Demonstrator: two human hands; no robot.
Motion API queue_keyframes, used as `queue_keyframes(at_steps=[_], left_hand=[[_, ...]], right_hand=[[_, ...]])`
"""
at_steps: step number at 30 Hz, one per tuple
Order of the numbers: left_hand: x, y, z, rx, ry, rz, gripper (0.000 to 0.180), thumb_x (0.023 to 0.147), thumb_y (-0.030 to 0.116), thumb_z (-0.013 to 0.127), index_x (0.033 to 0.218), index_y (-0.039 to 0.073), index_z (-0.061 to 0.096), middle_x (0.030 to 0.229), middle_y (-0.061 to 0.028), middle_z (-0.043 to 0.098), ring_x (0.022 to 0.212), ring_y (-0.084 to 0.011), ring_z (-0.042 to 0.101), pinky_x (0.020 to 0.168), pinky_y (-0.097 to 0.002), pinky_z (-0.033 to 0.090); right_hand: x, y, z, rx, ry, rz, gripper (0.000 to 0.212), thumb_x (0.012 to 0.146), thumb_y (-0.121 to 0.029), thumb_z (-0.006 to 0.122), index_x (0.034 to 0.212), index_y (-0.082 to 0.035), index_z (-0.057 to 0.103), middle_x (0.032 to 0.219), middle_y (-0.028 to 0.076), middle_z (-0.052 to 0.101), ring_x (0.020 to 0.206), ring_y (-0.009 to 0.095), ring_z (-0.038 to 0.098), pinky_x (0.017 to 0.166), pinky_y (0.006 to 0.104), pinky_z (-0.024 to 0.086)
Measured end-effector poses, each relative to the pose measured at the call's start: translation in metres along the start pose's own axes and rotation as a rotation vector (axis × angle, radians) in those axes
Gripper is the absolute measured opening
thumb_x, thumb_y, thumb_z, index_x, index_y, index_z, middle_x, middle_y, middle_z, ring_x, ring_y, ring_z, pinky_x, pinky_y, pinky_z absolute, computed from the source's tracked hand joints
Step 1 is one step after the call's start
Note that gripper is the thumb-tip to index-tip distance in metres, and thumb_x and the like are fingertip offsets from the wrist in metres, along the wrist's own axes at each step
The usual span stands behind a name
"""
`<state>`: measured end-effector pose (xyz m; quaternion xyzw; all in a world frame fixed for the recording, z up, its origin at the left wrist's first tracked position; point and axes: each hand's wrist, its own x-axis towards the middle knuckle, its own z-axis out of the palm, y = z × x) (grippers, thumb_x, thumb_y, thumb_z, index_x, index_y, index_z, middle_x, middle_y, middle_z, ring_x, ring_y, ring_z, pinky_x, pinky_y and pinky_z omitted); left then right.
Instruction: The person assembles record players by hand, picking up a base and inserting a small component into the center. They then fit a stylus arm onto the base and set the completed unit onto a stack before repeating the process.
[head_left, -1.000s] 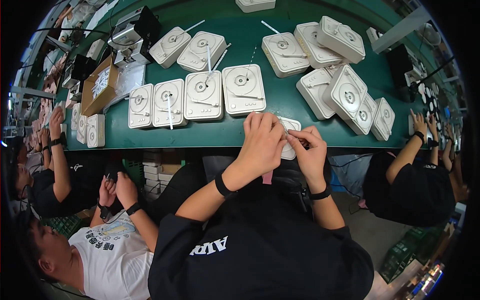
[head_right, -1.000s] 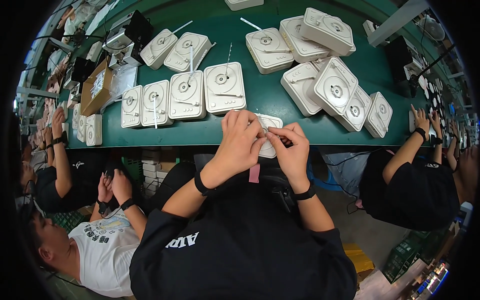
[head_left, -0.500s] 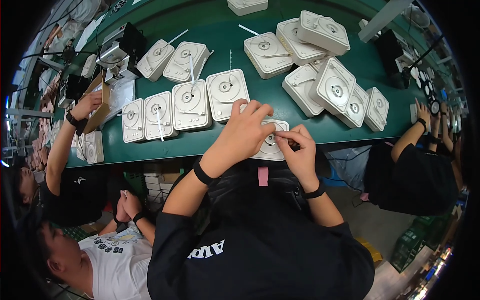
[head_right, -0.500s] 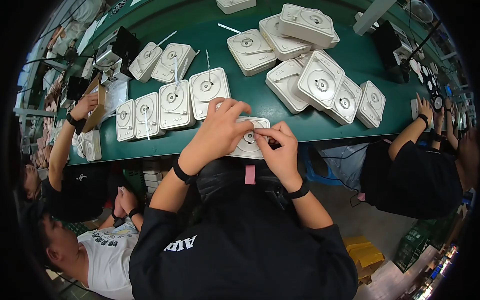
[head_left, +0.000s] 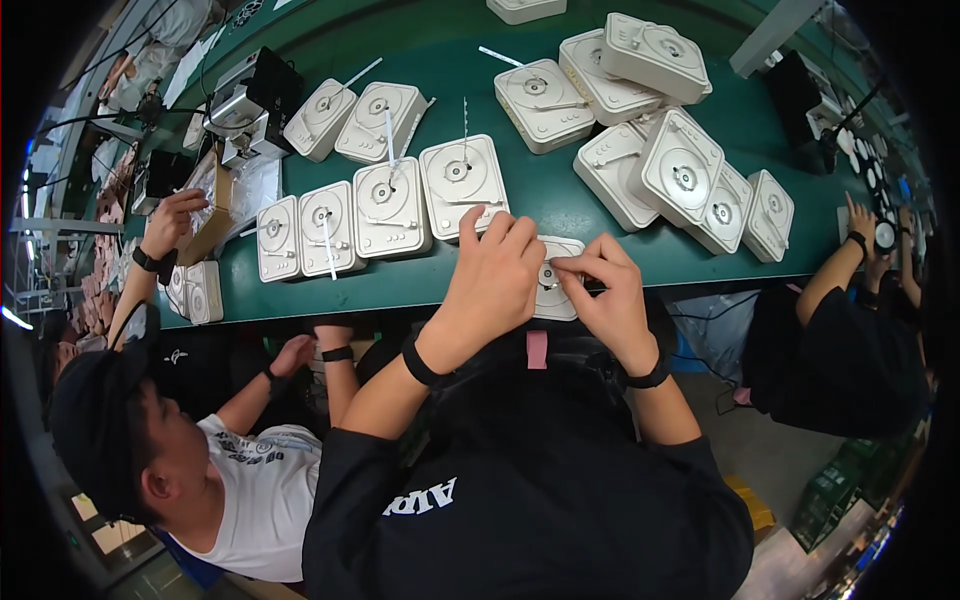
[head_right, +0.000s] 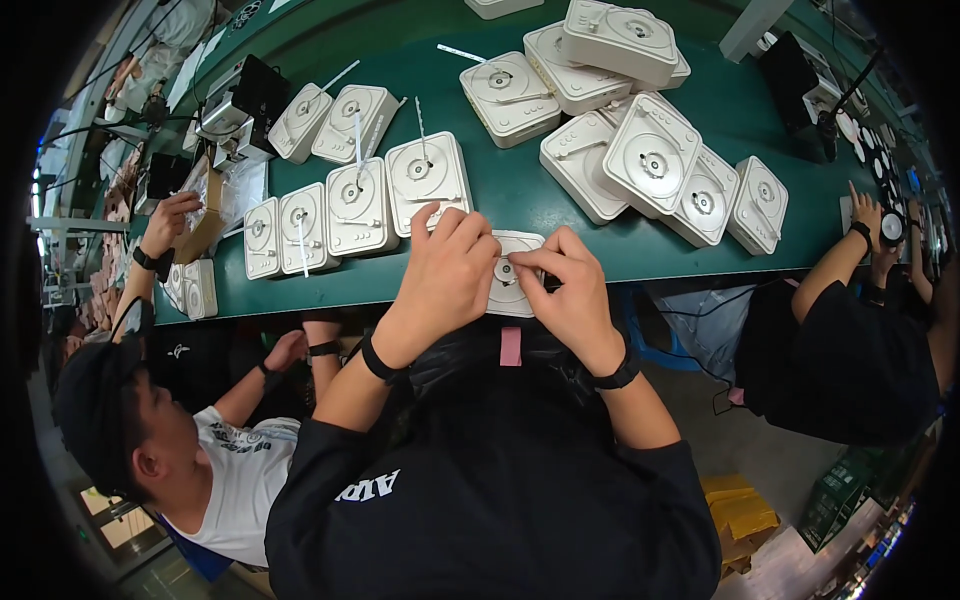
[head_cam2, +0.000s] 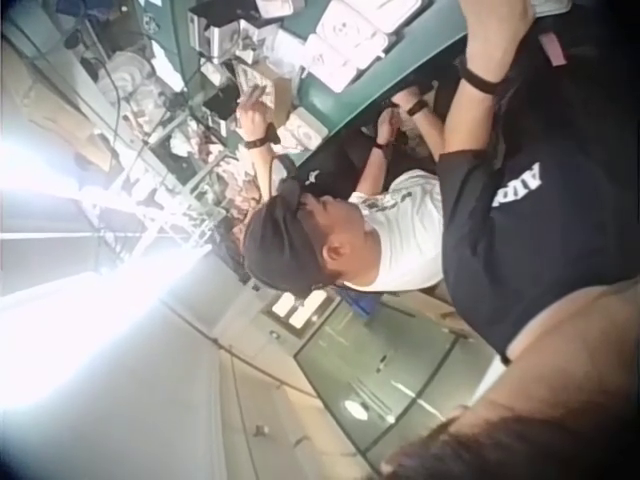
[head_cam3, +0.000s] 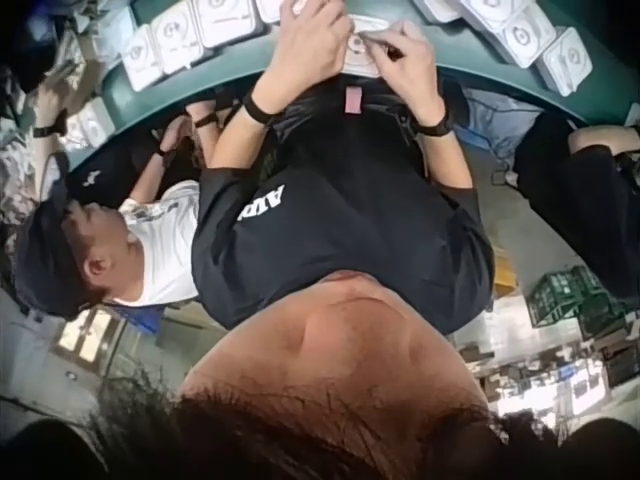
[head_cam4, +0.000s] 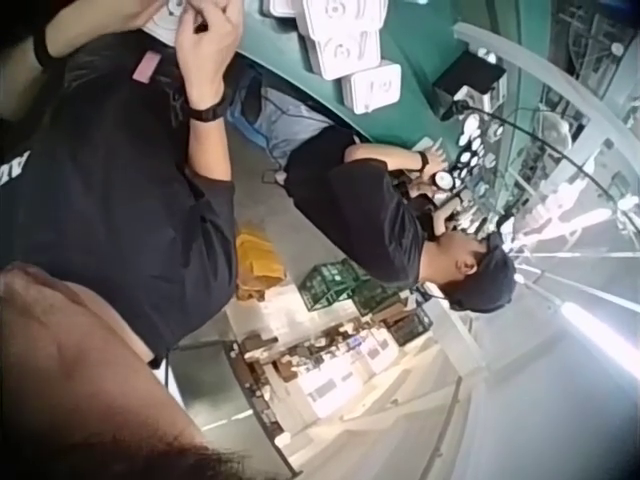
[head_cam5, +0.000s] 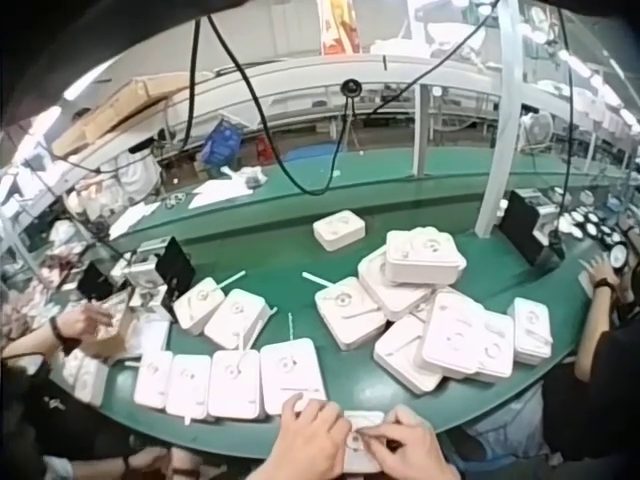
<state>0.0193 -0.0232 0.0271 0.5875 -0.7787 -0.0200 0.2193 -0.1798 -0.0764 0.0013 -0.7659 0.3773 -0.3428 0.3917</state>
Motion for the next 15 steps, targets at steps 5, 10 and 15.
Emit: queue_keyframes(at_steps=[5,10,15], left_hand=[[-0.006,0.001,0.004,-0.035,0.023,-0.068,0.01,0.091,0.009,0.078,0.1,0.008,0.073,0.107,-0.0056,0.063,0.11,-0.0296,0.061,0.115,-0.0571,0.038],[-0.014,0.008,0.003,-0.069,0.1,-0.126,0.011,0.09,0.007,0.078,0.101,0.008,0.074,0.11,-0.0069,0.063,0.112,-0.0311,0.06,0.112,-0.0556,0.039],[-0.016,0.007,0.007,-0.143,0.178,-0.178,0.011,0.088,0.006,0.078,0.097,0.007,0.073,0.113,-0.0082,0.063,0.113,-0.0322,0.06,0.109,-0.0538,0.04]], right_hand=[[0.011,-0.005,-0.006,-0.181,-0.058,-0.132,0.017,0.085,0.0,0.08,0.102,-0.004,0.081,0.088,0.009,0.061,0.079,0.024,0.063,0.069,0.0368,0.051],[0.021,-0.007,-0.012,-0.259,-0.148,-0.22,0.01,0.085,-0.001,0.079,0.095,-0.003,0.077,0.089,0.01,0.062,0.081,0.03,0.064,0.07,0.0417,0.051],[0.022,-0.007,-0.011,-0.22,-0.165,-0.203,0.008,0.087,-0.001,0.078,0.094,-0.002,0.075,0.09,0.01,0.063,0.082,0.031,0.064,0.07,0.0425,0.051]])
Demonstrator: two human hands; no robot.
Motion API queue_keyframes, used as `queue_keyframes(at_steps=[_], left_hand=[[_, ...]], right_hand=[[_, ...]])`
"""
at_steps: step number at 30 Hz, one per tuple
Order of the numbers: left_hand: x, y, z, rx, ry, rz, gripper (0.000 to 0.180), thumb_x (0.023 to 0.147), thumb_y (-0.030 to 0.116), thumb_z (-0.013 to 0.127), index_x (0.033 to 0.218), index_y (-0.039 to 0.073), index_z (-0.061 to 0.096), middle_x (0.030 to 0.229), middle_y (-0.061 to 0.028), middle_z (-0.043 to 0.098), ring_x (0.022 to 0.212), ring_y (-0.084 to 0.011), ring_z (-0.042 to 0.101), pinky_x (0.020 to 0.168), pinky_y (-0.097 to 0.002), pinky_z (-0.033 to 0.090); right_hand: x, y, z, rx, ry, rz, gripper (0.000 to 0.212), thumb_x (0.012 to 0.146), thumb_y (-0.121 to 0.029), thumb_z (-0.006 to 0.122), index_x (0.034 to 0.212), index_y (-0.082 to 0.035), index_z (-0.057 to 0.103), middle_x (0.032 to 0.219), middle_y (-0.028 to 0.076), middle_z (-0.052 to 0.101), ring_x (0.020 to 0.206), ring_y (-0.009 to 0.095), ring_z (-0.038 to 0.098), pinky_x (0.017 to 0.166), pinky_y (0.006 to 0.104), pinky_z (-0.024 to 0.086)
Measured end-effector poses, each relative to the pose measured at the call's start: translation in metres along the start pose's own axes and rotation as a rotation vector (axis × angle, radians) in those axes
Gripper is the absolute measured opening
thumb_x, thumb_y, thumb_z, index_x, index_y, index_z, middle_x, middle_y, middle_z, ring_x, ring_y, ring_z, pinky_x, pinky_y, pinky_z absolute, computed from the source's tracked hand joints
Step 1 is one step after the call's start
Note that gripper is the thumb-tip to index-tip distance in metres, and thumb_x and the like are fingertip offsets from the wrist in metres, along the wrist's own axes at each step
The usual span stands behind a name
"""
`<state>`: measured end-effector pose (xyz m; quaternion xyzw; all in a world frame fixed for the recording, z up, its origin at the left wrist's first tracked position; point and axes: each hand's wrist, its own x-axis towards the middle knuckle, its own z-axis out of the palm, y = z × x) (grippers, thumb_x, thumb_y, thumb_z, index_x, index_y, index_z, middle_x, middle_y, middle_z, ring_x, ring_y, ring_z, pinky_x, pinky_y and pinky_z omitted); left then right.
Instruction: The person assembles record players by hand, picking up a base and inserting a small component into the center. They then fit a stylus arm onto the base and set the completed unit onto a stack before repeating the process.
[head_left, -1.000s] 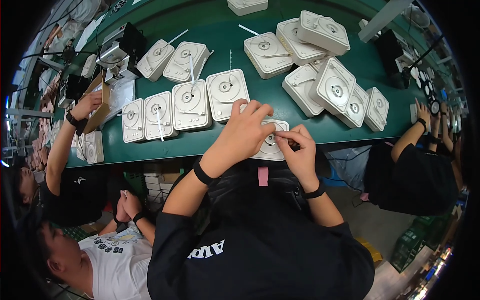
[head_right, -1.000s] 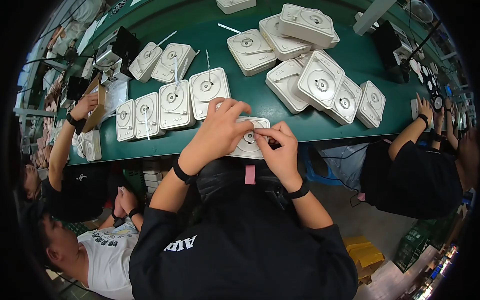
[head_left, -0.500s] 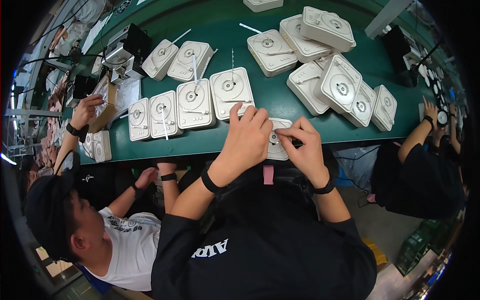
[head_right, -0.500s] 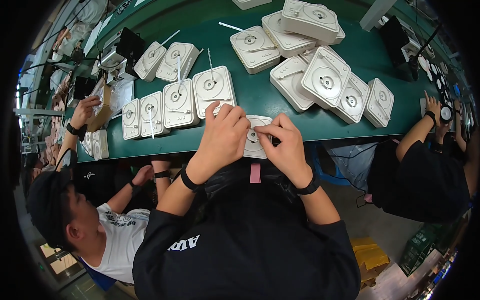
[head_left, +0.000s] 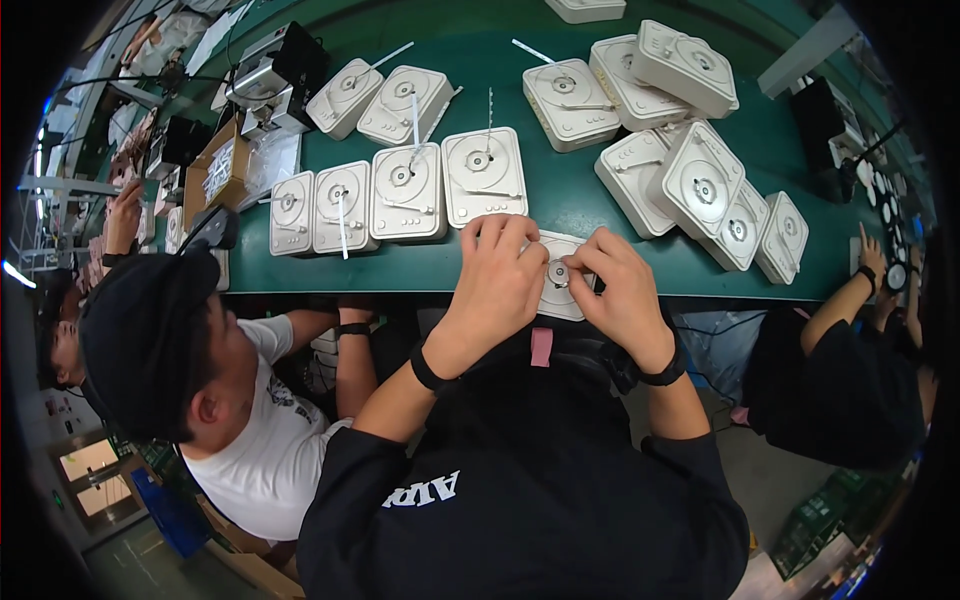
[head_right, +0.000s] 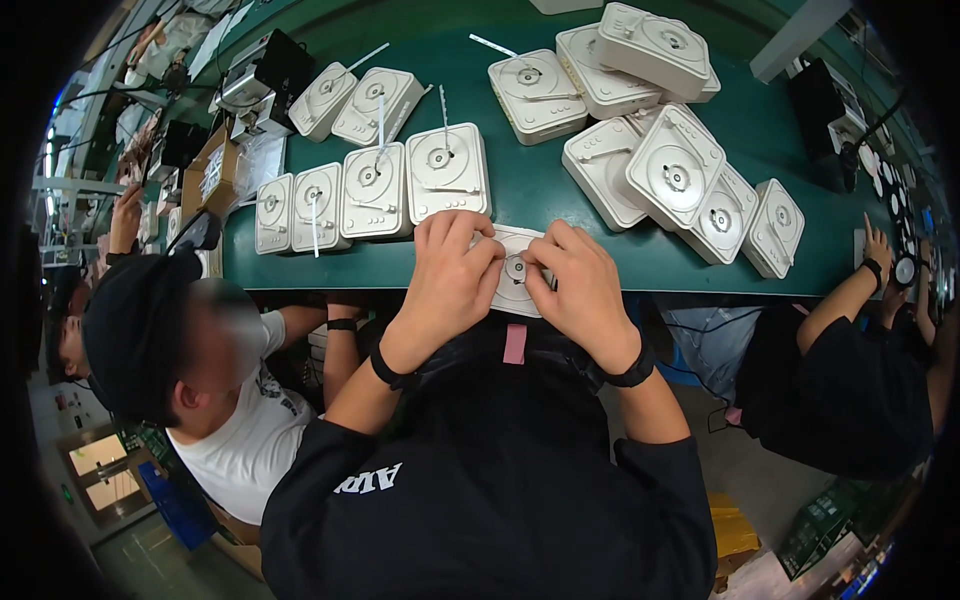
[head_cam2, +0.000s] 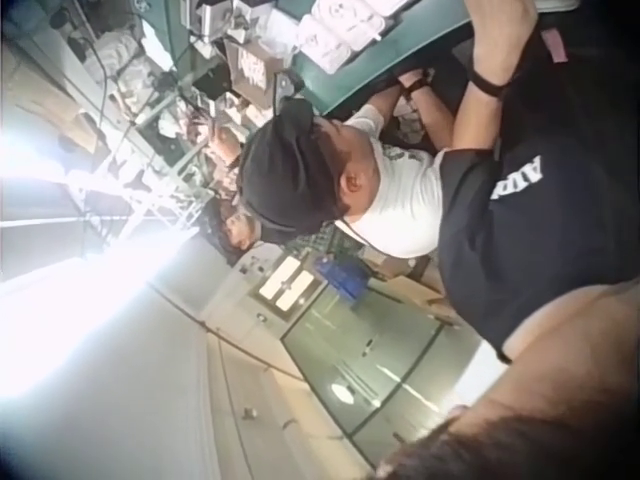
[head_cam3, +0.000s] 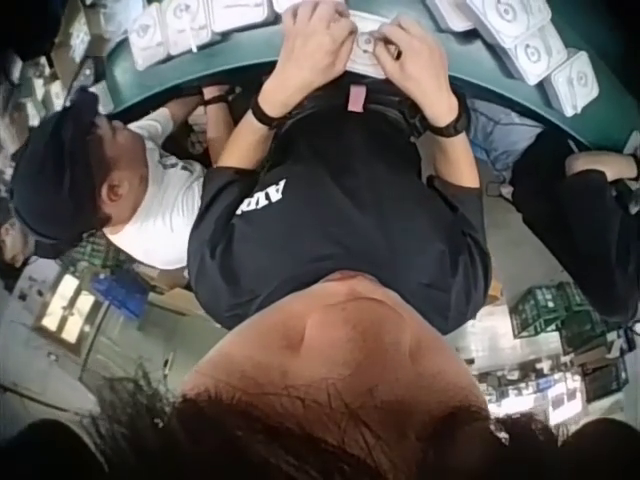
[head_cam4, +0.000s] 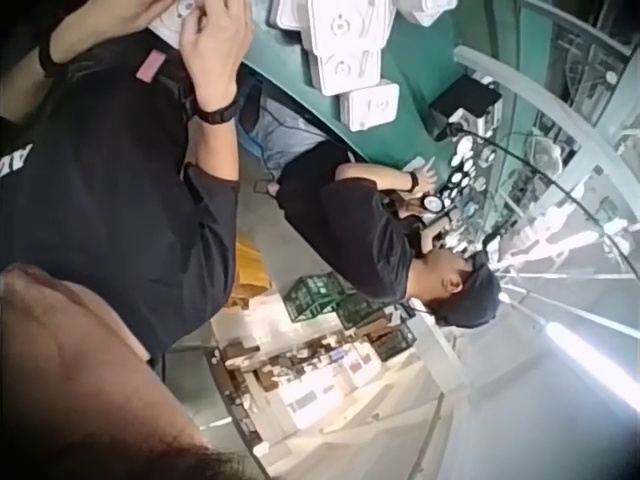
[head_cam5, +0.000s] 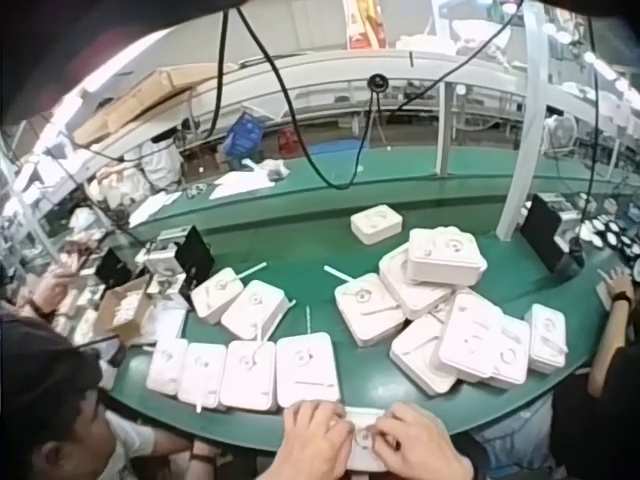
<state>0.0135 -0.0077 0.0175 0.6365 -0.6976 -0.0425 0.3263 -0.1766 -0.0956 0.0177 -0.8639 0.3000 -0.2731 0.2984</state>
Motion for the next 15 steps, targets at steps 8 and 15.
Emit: queue_keyframes(at_steps=[8,15], left_hand=[[-0.006,0.015,0.007,0.088,-0.004,-0.054,0.012,0.086,0.007,0.077,0.094,0.001,0.072,0.111,-0.0117,0.061,0.113,-0.0329,0.058,0.106,-0.0533,0.041],[-0.009,0.023,0.006,0.046,0.016,-0.179,0.014,0.085,0.006,0.075,0.098,0.0,0.075,0.107,-0.0095,0.06,0.109,-0.0322,0.058,0.105,-0.0526,0.041]], right_hand=[[-0.002,0.005,0.003,0.026,0.003,0.003,0.01,0.087,0.0,0.078,0.096,-0.003,0.075,0.09,0.009,0.064,0.081,0.031,0.064,0.071,0.0422,0.051],[-0.001,0.011,0.003,-0.063,0.011,-0.134,0.017,0.085,0.0,0.078,0.101,-0.005,0.079,0.088,0.009,0.063,0.08,0.03,0.063,0.07,0.0422,0.048]])
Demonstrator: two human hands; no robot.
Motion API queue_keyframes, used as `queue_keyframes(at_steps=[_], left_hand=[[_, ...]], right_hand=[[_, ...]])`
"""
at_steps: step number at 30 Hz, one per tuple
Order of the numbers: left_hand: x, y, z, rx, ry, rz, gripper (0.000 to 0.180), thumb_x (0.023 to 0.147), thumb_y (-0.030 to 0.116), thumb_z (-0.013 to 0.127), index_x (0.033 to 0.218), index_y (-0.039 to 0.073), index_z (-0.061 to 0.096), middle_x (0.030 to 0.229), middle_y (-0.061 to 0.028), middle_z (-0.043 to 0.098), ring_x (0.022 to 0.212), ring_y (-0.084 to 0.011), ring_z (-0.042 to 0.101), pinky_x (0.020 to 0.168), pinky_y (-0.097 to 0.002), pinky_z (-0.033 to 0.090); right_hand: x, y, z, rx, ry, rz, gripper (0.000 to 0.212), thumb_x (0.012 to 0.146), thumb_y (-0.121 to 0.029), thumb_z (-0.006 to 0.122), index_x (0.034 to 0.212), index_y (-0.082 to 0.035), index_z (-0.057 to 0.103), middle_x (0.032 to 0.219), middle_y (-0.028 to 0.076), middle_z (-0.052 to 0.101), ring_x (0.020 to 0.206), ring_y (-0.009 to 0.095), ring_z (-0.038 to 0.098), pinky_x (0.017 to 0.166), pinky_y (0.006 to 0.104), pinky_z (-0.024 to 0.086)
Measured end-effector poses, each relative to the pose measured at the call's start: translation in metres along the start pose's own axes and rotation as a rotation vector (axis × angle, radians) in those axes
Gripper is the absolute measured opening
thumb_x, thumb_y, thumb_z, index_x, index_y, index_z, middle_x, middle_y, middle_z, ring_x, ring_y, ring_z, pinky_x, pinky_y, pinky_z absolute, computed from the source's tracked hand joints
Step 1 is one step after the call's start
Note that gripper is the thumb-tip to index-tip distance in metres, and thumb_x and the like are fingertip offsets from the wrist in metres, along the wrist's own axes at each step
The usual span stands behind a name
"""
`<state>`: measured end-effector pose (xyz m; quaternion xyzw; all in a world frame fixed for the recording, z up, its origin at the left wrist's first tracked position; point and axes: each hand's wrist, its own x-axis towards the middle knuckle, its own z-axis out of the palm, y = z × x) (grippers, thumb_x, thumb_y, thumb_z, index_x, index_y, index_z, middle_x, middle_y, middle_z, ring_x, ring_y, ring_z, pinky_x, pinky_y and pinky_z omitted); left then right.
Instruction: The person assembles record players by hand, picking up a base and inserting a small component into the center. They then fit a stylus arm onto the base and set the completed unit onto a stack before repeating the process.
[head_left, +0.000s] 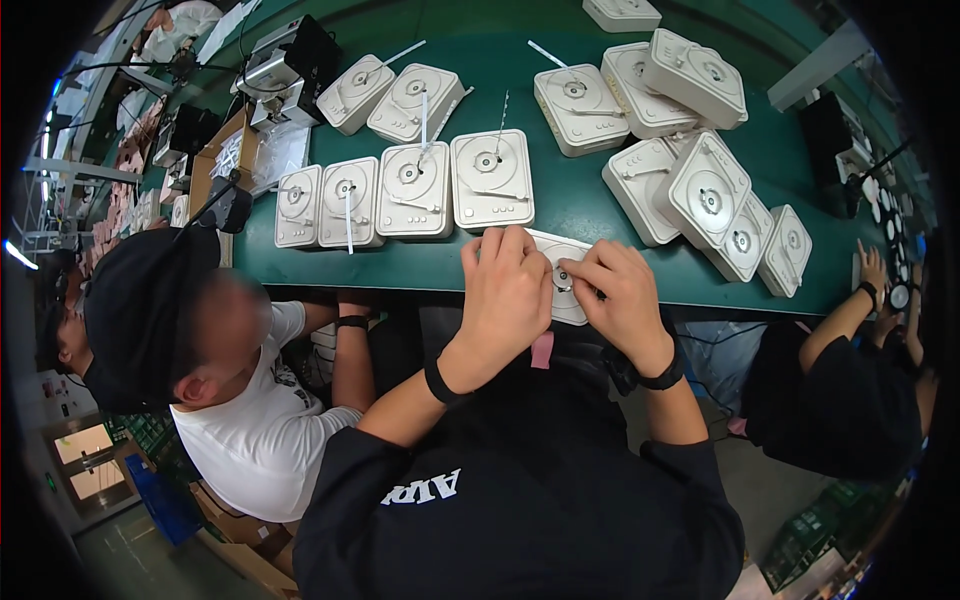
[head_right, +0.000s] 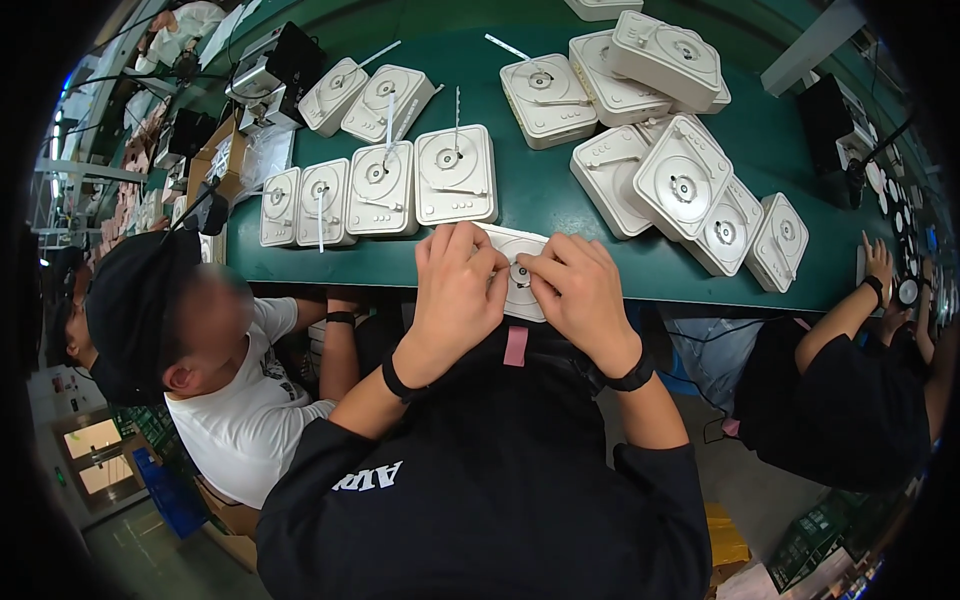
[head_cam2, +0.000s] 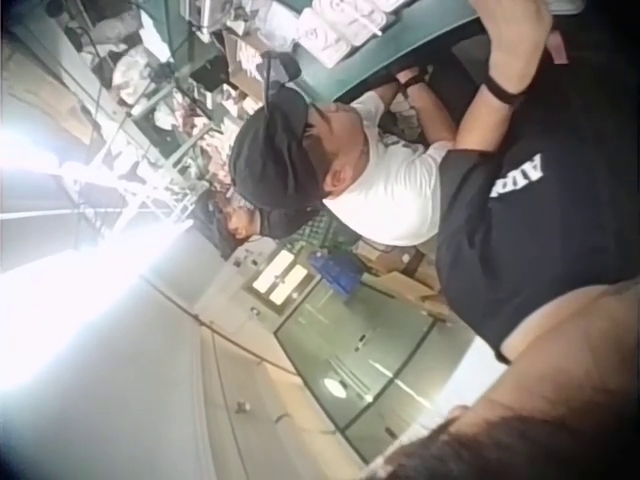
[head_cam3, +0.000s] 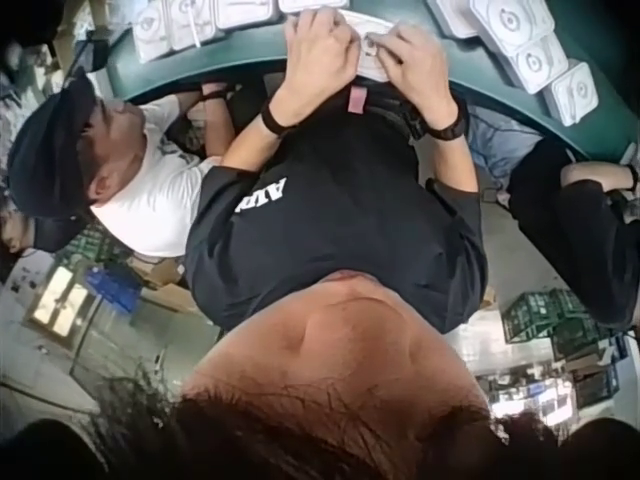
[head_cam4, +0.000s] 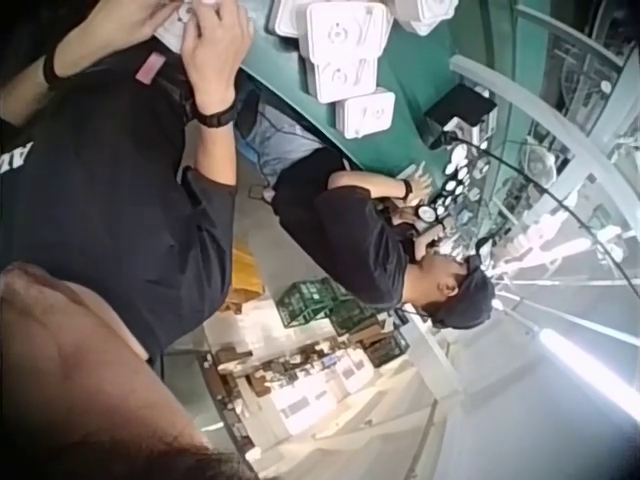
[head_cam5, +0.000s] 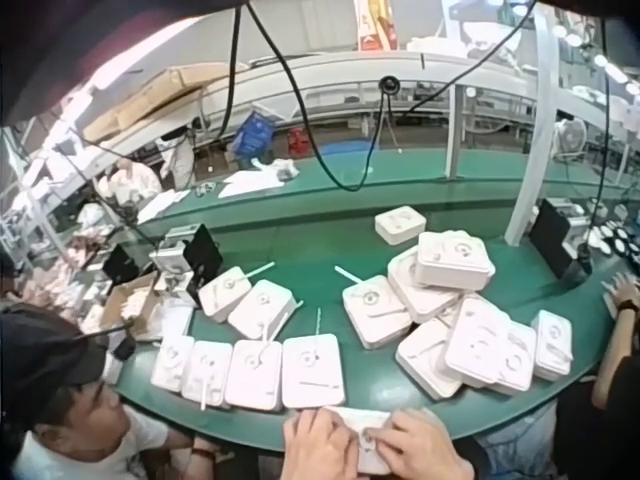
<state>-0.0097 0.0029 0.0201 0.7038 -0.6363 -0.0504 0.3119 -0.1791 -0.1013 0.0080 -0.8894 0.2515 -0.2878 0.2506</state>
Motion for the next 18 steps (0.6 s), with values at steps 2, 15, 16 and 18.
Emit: queue_keyframes(at_steps=[2,15,16,18], left_hand=[[0.001,-0.001,0.0,0.007,0.01,0.038,0.015,0.085,0.006,0.075,0.099,0.001,0.075,0.107,-0.0093,0.06,0.109,-0.0318,0.058,0.105,-0.053,0.041],[-0.005,0.022,-0.004,0.489,-0.201,0.302,0.027,0.084,0.018,0.075,0.104,0.001,0.076,0.104,-0.0075,0.058,0.105,-0.0268,0.058,0.101,-0.0524,0.043],[-0.005,0.024,-0.004,0.531,-0.245,0.31,0.027,0.084,0.019,0.074,0.104,0.001,0.076,0.103,-0.0075,0.058,0.105,-0.0265,0.058,0.099,-0.0513,0.043],[-0.006,0.026,-0.001,0.522,-0.219,0.287,0.028,0.082,0.019,0.075,0.103,0.001,0.076,0.103,-0.0077,0.058,0.104,-0.0265,0.058,0.096,-0.0503,0.043]], right_hand=[[-0.001,0.003,-0.001,0.009,-0.013,-0.024,0.019,0.084,0.001,0.077,0.102,-0.006,0.081,0.087,0.009,0.062,0.079,0.03,0.062,0.069,0.0423,0.047],[0.005,-0.006,-0.01,0.058,-0.087,-0.005,0.017,0.083,-0.001,0.078,0.1,-0.002,0.079,0.088,0.01,0.059,0.082,0.032,0.059,0.07,0.0432,0.046],[0.003,-0.006,-0.009,0.051,-0.08,0.001,0.018,0.083,-0.001,0.078,0.101,-0.002,0.079,0.089,0.011,0.059,0.083,0.032,0.059,0.071,0.0432,0.046],[-0.001,-0.009,-0.008,0.039,-0.065,0.011,0.02,0.083,-0.002,0.079,0.103,-0.002,0.078,0.09,0.011,0.059,0.085,0.032,0.06,0.071,0.043,0.047]])
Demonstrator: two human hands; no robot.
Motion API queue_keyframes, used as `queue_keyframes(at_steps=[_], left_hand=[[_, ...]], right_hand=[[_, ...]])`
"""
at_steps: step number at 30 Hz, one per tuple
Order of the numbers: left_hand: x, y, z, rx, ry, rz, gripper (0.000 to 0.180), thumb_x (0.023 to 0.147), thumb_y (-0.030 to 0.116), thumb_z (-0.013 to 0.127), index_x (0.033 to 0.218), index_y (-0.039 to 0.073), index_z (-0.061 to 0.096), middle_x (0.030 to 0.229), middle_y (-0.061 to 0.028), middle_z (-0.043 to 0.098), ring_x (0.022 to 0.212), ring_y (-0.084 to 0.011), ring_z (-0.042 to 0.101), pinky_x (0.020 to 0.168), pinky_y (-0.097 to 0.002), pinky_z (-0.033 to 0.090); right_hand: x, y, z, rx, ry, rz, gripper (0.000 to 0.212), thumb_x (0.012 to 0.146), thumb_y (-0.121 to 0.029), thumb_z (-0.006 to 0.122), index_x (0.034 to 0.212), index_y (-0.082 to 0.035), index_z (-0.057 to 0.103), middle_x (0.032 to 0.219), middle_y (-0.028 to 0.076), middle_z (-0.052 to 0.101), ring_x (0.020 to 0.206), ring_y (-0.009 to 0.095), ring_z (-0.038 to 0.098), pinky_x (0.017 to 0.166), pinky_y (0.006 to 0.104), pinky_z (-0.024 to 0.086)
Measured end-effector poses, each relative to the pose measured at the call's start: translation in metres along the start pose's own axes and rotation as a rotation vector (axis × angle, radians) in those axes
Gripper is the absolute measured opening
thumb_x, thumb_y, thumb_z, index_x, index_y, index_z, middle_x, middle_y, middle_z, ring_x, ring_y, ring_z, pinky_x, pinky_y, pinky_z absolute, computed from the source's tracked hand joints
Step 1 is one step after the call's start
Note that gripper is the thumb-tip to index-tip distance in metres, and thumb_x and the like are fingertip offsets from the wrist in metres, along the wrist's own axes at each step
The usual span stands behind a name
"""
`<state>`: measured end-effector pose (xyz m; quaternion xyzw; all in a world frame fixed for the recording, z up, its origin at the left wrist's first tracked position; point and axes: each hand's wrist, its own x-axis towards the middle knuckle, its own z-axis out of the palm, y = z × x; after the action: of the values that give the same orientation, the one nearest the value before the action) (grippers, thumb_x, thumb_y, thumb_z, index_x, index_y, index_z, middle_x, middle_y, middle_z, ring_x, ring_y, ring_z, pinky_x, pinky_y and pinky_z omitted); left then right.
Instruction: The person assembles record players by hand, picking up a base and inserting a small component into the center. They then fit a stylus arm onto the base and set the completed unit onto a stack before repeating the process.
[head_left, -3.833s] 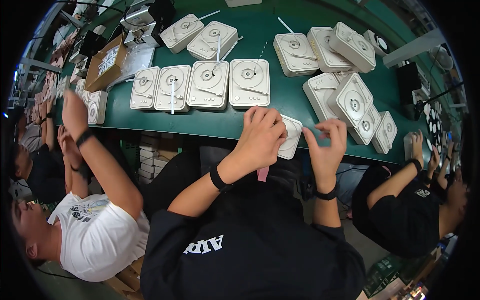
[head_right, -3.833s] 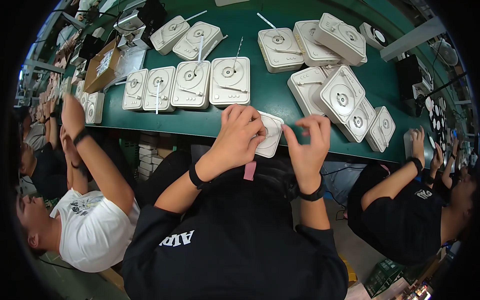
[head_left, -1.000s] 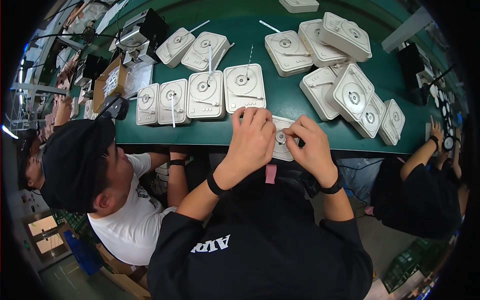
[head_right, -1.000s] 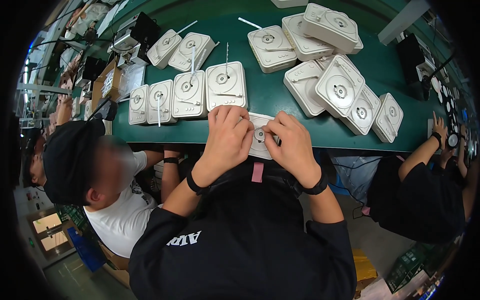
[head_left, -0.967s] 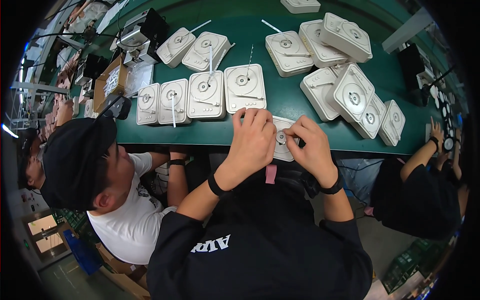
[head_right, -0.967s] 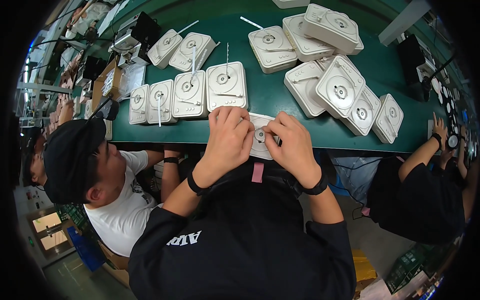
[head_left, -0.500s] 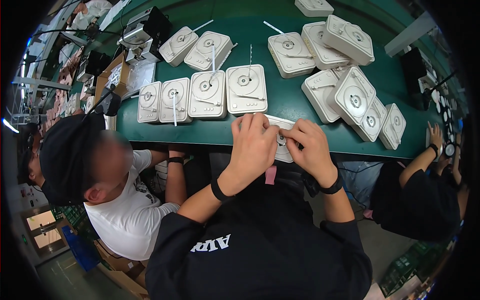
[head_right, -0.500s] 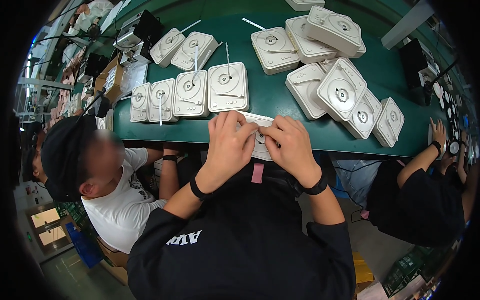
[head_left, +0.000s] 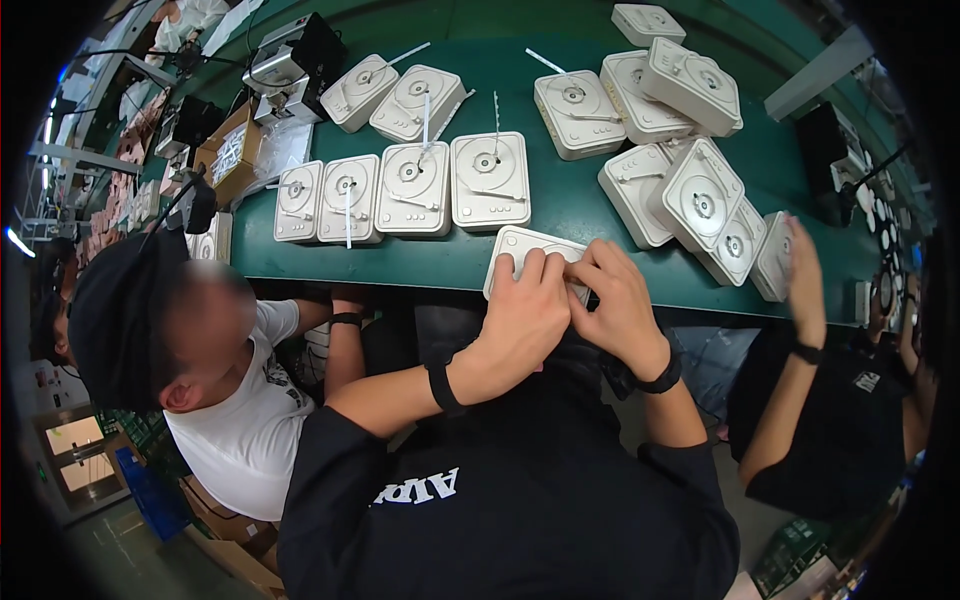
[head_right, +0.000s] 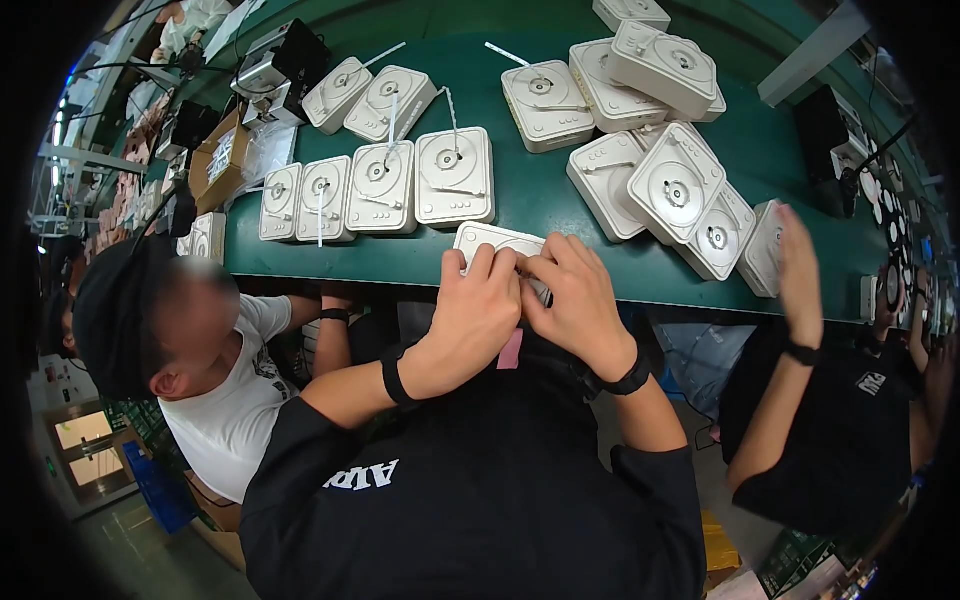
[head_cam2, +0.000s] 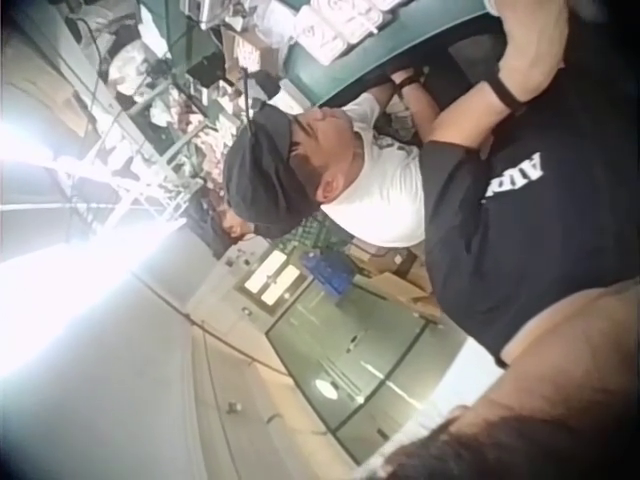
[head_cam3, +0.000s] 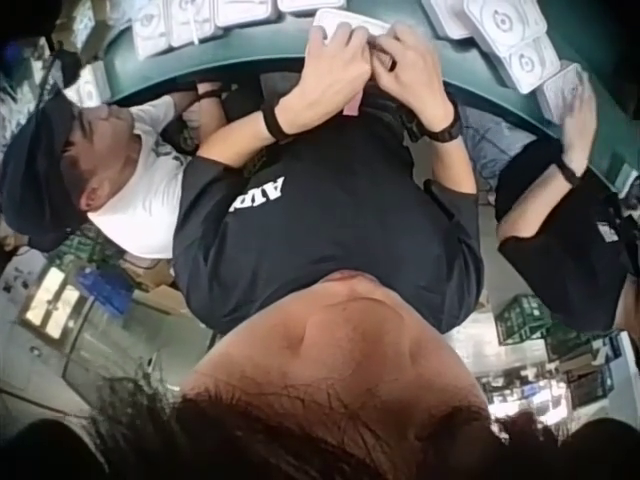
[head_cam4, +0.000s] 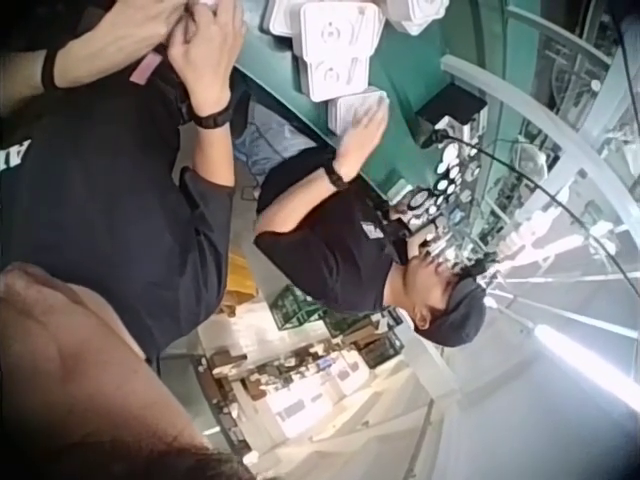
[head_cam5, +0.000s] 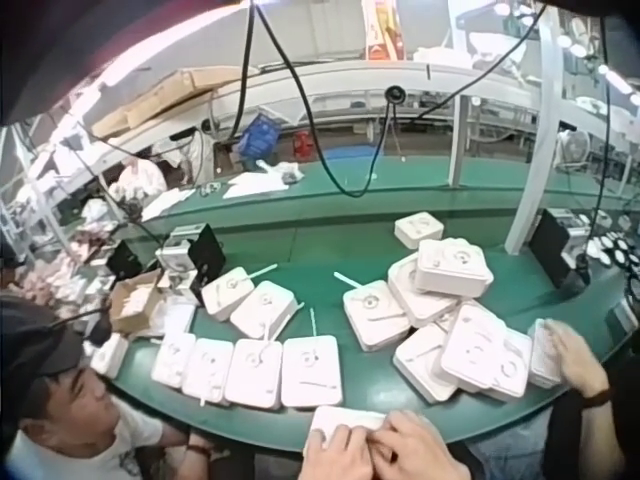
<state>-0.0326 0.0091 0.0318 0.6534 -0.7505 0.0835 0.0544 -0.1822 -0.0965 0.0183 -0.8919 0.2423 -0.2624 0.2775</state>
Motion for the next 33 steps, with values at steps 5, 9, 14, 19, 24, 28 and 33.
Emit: queue_keyframes(at_steps=[5,9,14,19,24,28,33], left_hand=[[0.0,-0.009,0.011,-0.091,0.076,-0.065,0.027,0.079,0.018,0.08,0.101,0.002,0.076,0.1,-0.0087,0.058,0.1,-0.0272,0.059,0.084,-0.0472,0.044],[-0.01,-0.029,0.018,-0.409,0.196,-0.159,0.023,0.084,0.011,0.08,0.105,0.002,0.076,0.1,-0.0105,0.058,0.094,-0.0287,0.059,0.079,-0.0445,0.045],[-0.025,-0.031,0.025,-0.752,0.367,-0.242,0.023,0.088,0.006,0.082,0.11,0.005,0.077,0.099,-0.0105,0.058,0.089,-0.0298,0.059,0.075,-0.042,0.047],[-0.034,-0.033,0.029,-0.809,0.356,-0.23,0.023,0.089,0.011,0.081,0.11,0.004,0.076,0.099,-0.0095,0.059,0.093,-0.0298,0.059,0.079,-0.0418,0.045],[-0.027,-0.031,0.041,-0.717,0.404,-0.183,0.021,0.086,0.011,0.083,0.105,0.005,0.074,0.098,-0.0082,0.058,0.09,-0.0285,0.058,0.078,-0.0414,0.042],[-0.022,-0.027,0.045,-0.644,0.439,-0.166,0.023,0.083,0.009,0.085,0.102,0.006,0.074,0.098,-0.0074,0.059,0.087,-0.0274,0.057,0.076,-0.0412,0.04],[-0.018,-0.02,0.049,-0.713,0.497,-0.242,0.02,0.081,0.007,0.085,0.095,0.006,0.071,0.094,-0.0074,0.058,0.085,-0.0284,0.056,0.076,-0.0418,0.037]], right_hand=[[-0.002,-0.01,0.001,-0.033,0.035,-0.005,0.023,0.083,-0.003,0.081,0.107,-0.002,0.078,0.092,0.011,0.06,0.087,0.032,0.06,0.073,0.0424,0.048],[0.003,-0.006,0.003,-0.063,0.03,-0.054,0.027,0.084,-0.006,0.084,0.11,-0.002,0.078,0.093,0.01,0.061,0.087,0.032,0.06,0.073,0.0422,0.049],[0.005,0.005,0.0,-0.007,-0.049,-0.096,0.028,0.085,-0.01,0.087,0.11,-0.002,0.079,0.094,0.01,0.062,0.086,0.032,0.059,0.073,0.043,0.049],[0.012,0.011,-0.001,0.01,-0.134,-0.128,0.027,0.085,-0.009,0.087,0.11,-0.002,0.079,0.093,0.01,0.061,0.087,0.031,0.059,0.073,0.0419,0.049],[0.019,0.014,-0.005,0.103,-0.209,-0.083,0.026,0.086,-0.005,0.085,0.111,-0.002,0.08,0.092,0.01,0.061,0.087,0.03,0.06,0.074,0.0392,0.049],[0.022,0.015,-0.009,0.161,-0.262,-0.087,0.027,0.086,-0.003,0.084,0.112,-0.001,0.08,0.091,0.009,0.061,0.087,0.029,0.06,0.075,0.0379,0.049],[0.018,0.022,-0.007,0.158,-0.255,-0.105,0.028,0.086,-0.003,0.084,0.113,-0.002,0.082,0.09,0.009,0.062,0.085,0.028,0.058,0.074,0.0381,0.048]])
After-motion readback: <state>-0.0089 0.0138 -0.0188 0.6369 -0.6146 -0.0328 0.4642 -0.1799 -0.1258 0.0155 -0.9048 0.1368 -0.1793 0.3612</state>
